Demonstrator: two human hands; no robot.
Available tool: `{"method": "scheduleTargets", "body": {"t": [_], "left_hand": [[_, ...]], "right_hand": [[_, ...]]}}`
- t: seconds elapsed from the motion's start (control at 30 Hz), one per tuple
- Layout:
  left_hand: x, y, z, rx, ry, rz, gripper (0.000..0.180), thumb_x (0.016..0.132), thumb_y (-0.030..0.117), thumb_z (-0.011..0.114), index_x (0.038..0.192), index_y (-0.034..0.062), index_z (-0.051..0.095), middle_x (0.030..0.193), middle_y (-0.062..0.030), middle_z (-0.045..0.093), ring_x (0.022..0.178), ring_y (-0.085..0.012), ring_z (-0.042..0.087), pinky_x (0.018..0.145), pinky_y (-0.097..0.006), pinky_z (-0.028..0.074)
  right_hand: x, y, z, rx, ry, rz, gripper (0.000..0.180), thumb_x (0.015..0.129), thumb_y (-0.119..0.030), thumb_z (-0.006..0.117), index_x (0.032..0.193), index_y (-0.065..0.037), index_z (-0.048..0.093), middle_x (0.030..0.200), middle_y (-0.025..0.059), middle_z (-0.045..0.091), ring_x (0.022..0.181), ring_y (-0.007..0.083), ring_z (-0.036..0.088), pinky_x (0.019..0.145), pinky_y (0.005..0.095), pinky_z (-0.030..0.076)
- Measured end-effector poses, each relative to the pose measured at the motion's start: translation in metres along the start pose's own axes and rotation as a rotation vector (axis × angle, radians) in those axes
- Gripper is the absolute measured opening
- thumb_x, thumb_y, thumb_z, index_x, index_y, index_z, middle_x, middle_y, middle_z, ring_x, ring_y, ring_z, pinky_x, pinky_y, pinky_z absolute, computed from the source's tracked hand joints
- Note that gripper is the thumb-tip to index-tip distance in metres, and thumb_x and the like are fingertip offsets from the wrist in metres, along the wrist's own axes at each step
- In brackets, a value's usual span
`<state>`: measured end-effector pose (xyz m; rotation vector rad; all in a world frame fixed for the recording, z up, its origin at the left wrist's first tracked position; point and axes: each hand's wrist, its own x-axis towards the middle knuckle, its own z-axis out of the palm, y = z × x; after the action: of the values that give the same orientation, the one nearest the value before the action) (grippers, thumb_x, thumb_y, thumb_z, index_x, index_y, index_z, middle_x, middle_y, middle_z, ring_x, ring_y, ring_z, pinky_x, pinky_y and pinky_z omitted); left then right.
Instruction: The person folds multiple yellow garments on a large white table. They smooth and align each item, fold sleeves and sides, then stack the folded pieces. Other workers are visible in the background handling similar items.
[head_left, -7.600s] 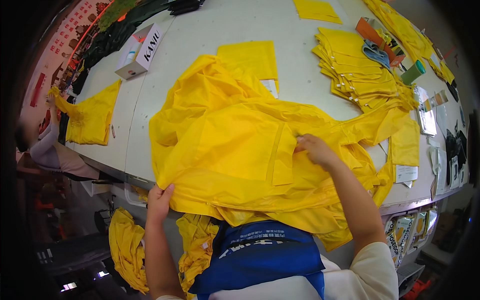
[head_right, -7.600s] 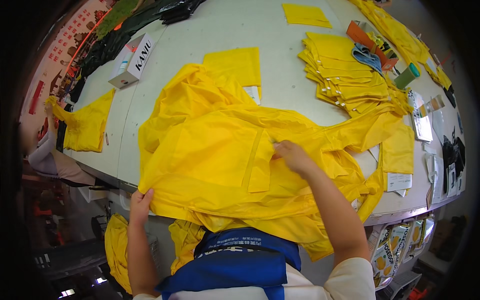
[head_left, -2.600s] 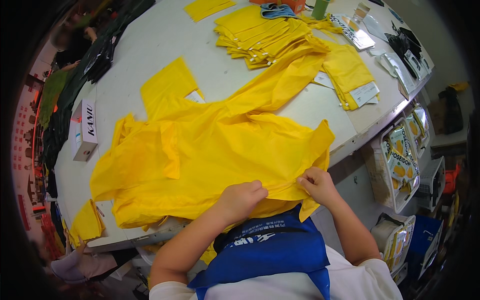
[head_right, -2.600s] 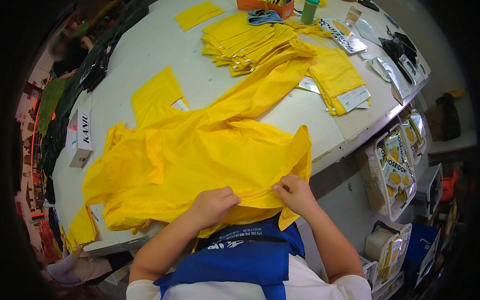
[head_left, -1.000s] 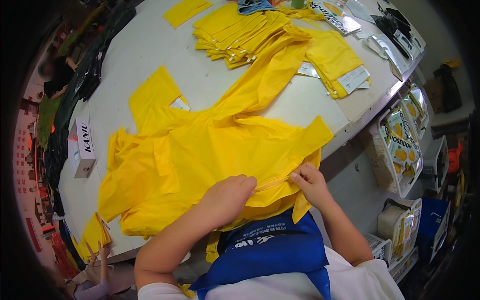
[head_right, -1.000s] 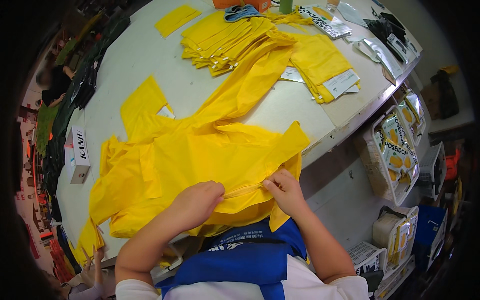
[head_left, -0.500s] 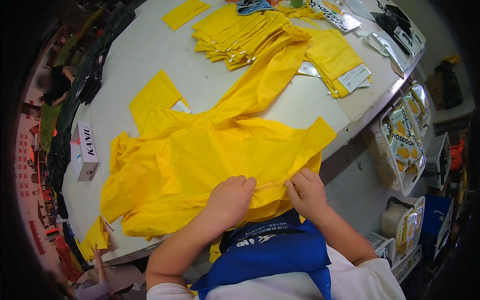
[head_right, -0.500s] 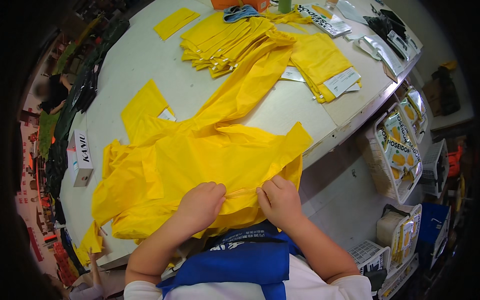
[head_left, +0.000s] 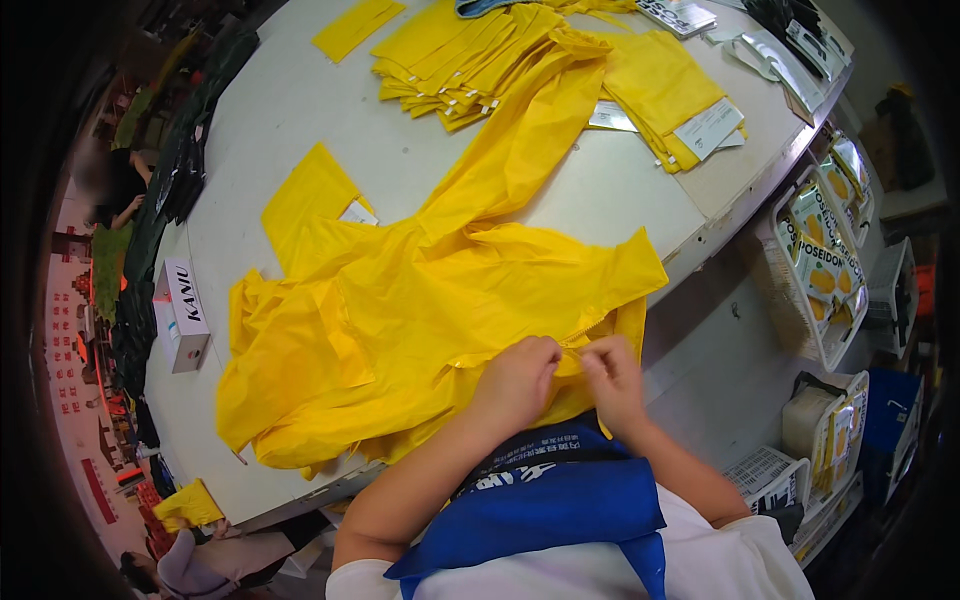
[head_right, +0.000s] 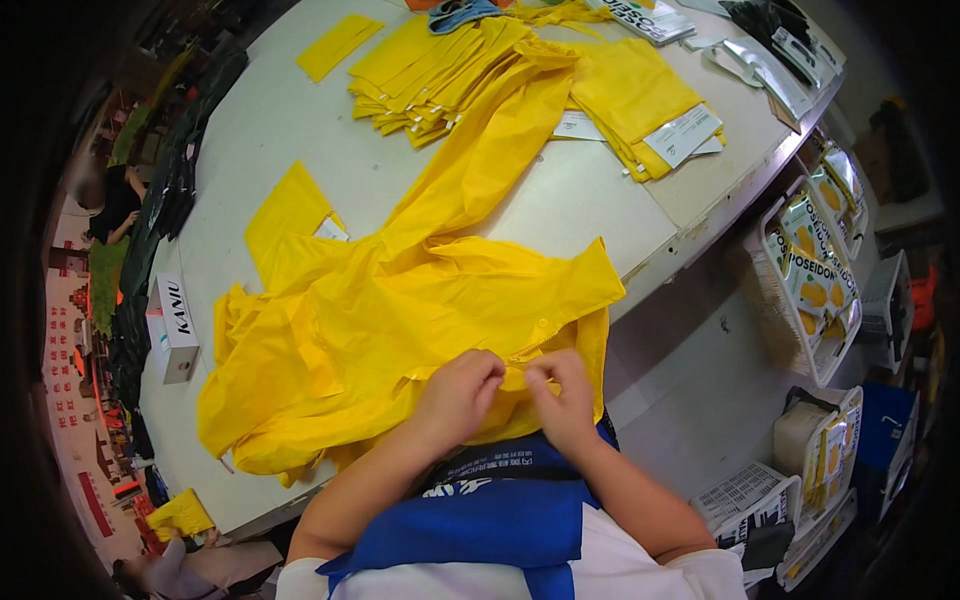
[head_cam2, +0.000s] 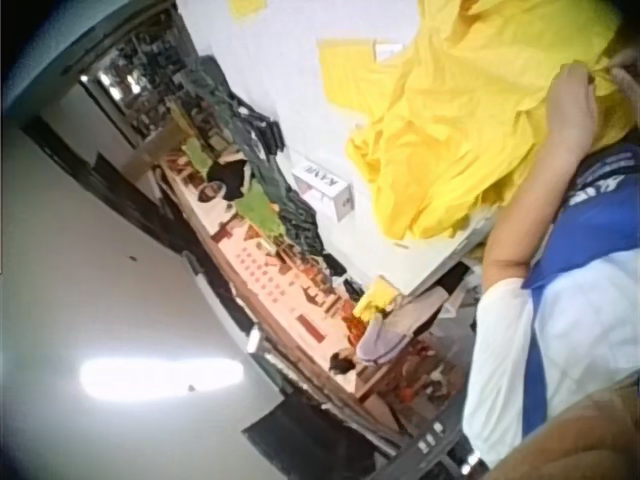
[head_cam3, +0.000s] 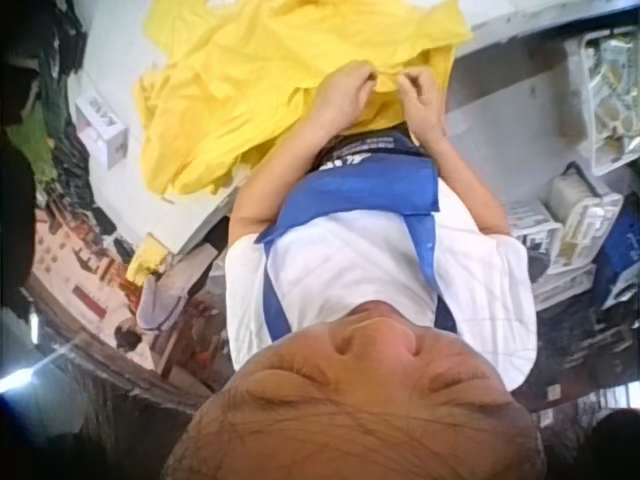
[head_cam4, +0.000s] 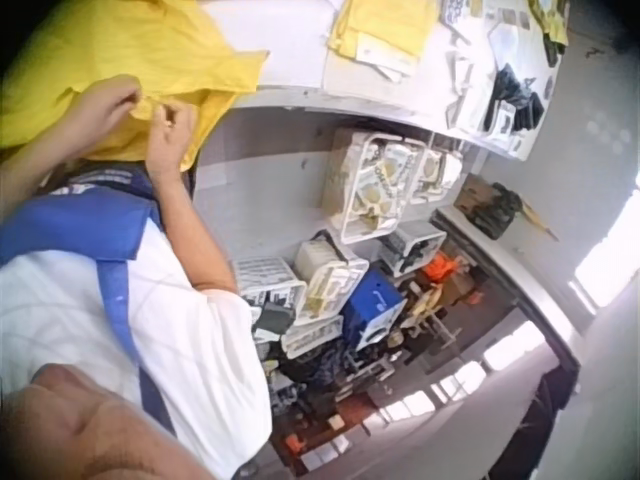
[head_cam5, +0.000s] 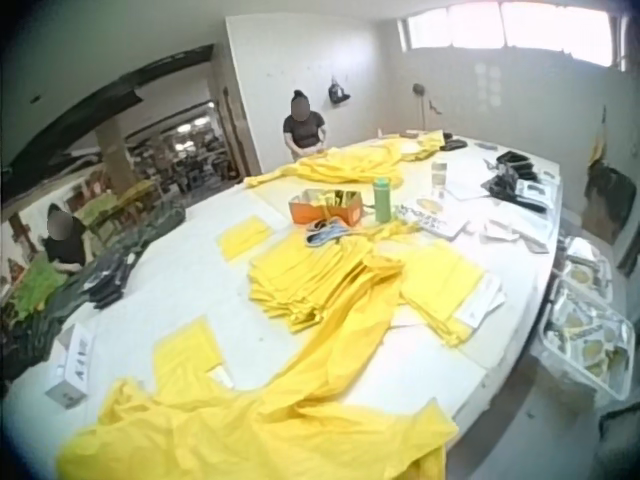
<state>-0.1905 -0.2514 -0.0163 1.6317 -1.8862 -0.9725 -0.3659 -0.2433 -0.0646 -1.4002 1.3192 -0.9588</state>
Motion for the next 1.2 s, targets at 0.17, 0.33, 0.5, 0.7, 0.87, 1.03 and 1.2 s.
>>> {"method": "scheduleTargets", "body": {"t": [0.17,0.33,0.5,0.7,0.87,1.03,1.2], "left_hand": [[0.007,-0.011,0.004,0.295,0.135,0.174,0.015,0.077,0.007,0.063,0.091,0.0043,0.058,0.083,-0.0133,0.061,0.08,-0.0335,0.06,0.069,-0.04,0.049],[0.015,-0.015,0.012,0.281,-0.125,0.003,0.026,0.077,0.011,0.062,0.102,0.0075,0.058,0.088,-0.0115,0.061,0.08,-0.033,0.06,0.068,-0.042,0.049],[0.016,0.001,0.01,0.269,-0.162,0.052,0.024,0.079,0.014,0.062,0.103,0.0128,0.06,0.086,-0.0107,0.059,0.079,-0.0318,0.061,0.066,-0.042,0.049],[0.023,0.004,0.015,0.296,-0.192,0.035,0.017,0.08,0.016,0.063,0.093,0.0087,0.057,0.081,-0.0128,0.061,0.075,-0.0333,0.061,0.064,-0.043,0.049],[0.024,0.007,0.014,0.245,-0.174,-0.094,0.014,0.083,0.015,0.059,0.091,0.0064,0.051,0.076,-0.0166,0.061,0.07,-0.0368,0.061,0.062,-0.045,0.048],[0.017,0.002,0.004,0.035,-0.202,-0.141,0.012,0.083,0.01,0.056,0.091,0.0063,0.047,0.073,-0.0167,0.059,0.067,-0.0376,0.059,0.059,-0.043,0.046],[0.006,-0.003,-0.011,-0.01,-0.14,-0.24,0.012,0.083,0.008,0.056,0.089,0.0063,0.046,0.069,-0.0124,0.056,0.061,-0.0282,0.057,0.057,-0.036,0.044]], "right_hand": [[0.024,0.034,-0.008,0.463,0.064,0.5,0.023,0.088,-0.015,0.064,0.105,-0.002,0.057,0.099,0.0073,0.061,0.092,0.0141,0.058,0.079,0.0252,0.046],[0.044,0.04,-0.01,0.621,-0.351,0.856,0.025,0.086,-0.014,0.067,0.106,-0.001,0.059,0.101,0.0077,0.063,0.086,0.013,0.061,0.076,0.0241,0.048],[0.039,0.035,-0.009,0.858,-0.397,0.795,0.025,0.086,-0.002,0.062,0.111,0.001,0.057,0.105,0.0089,0.062,0.092,0.0158,0.062,0.081,0.0249,0.051],[0.039,0.025,-0.013,0.84,-0.408,0.732,0.03,0.086,0.006,0.057,0.115,0.003,0.054,0.109,0.0095,0.062,0.095,0.0163,0.062,0.084,0.0253,0.051],[0.038,0.022,-0.013,0.765,-0.399,0.737,0.031,0.085,0.005,0.057,0.117,0.003,0.053,0.109,0.0103,0.062,0.094,0.0163,0.062,0.083,0.0248,0.051],[0.038,0.023,-0.009,0.753,-0.459,0.833,0.029,0.085,0.001,0.06,0.113,0.003,0.055,0.099,0.0081,0.065,0.087,0.0156,0.064,0.079,0.026,0.052],[0.036,0.031,-0.009,0.059,-0.353,0.362,0.031,0.081,-0.004,0.066,0.11,0.0,0.056,0.086,0.0098,0.065,0.077,0.0175,0.063,0.071,0.0291,0.05]]}}
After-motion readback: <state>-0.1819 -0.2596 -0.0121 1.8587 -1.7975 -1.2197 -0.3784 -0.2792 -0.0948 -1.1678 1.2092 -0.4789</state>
